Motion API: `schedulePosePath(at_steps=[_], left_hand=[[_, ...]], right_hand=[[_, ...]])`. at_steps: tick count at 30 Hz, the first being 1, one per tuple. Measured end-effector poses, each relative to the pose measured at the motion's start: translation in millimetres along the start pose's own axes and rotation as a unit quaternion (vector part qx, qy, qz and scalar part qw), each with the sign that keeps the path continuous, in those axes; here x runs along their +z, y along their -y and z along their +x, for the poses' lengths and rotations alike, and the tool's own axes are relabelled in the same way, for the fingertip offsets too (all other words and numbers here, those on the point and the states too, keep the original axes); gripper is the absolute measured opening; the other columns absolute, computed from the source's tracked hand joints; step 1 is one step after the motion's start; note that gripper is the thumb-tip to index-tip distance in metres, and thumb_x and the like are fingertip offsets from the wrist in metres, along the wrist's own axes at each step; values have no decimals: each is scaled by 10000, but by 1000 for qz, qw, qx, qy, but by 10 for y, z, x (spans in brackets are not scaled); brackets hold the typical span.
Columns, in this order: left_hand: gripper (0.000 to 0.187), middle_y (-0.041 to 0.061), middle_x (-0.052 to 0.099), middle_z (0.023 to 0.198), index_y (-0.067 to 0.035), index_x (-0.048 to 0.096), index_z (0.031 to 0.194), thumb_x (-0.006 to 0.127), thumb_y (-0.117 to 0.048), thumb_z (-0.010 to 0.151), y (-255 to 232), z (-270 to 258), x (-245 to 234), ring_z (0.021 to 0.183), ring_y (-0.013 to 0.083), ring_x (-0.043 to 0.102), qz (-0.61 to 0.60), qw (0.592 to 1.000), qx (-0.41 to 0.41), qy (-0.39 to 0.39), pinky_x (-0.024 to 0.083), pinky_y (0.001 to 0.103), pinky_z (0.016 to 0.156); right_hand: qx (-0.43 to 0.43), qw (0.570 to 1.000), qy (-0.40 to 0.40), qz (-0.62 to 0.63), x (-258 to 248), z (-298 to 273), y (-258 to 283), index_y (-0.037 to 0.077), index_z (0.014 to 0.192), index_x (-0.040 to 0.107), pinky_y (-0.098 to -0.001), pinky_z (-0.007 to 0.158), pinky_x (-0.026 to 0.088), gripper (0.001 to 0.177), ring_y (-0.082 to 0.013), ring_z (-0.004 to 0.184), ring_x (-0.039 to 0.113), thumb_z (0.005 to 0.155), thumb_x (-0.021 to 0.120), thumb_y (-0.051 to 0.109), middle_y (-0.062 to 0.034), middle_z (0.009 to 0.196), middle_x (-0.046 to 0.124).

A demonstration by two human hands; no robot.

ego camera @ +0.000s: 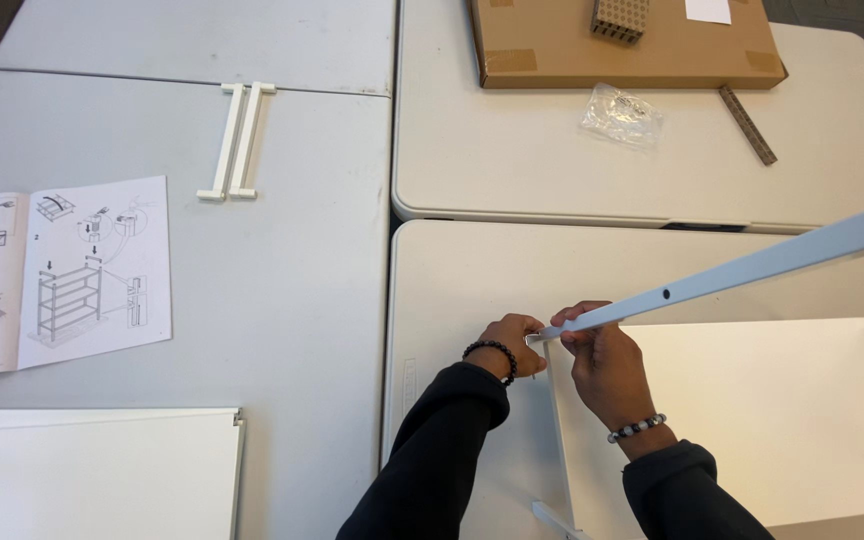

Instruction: The person assembles a white metal shelving unit by inserting vertical poles into a base frame and securing them with screws. They use an Allen key to tighten the screws at multiple connection points.

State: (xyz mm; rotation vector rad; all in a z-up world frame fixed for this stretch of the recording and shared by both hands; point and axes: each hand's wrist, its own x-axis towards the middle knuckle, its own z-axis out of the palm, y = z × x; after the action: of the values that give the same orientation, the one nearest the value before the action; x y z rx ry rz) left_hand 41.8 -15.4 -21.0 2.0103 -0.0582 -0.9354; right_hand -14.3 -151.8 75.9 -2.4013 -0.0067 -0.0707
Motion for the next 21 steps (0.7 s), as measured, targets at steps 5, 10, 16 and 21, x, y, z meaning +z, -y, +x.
schedulePosePath(at_steps=[5,10,16,21], left_hand=[[590,70,694,1421,-167,696,1385,861,-177,818,-7,-28,107,1365,388,603,2,1000,-5,-31,556,543,1074],[563,67,719,1372,-182,720,1341,869,-134,800,-24,-99,114,1319,392,636,-9,998,-4,-57,588,552,1022],[535,145,725,1343,-106,723,1338,829,-37,818,-46,-75,125,1293,446,642,-7,997,9,-73,605,583,1000],[561,164,714,1358,-86,707,1352,831,-32,808,-52,-138,30,1314,441,632,-6,998,20,-63,593,590,1030]], right_hand=[[-5,1000,3,-4,27,-16,-34,84,1151,543,-448,856,647,195,-306,966,796,1022,618,-42,-94,1050,810],[4,1000,0,7,53,-23,-64,89,1153,542,-439,869,646,189,-299,987,795,1027,616,-30,-83,1047,812],[13,1000,3,16,36,-12,-28,76,1149,539,-443,863,661,201,-311,995,798,1021,603,-65,-104,1041,811],[12,1000,2,20,46,5,-16,71,1151,538,-440,847,672,192,-314,988,796,1024,598,-61,-111,1041,809]])
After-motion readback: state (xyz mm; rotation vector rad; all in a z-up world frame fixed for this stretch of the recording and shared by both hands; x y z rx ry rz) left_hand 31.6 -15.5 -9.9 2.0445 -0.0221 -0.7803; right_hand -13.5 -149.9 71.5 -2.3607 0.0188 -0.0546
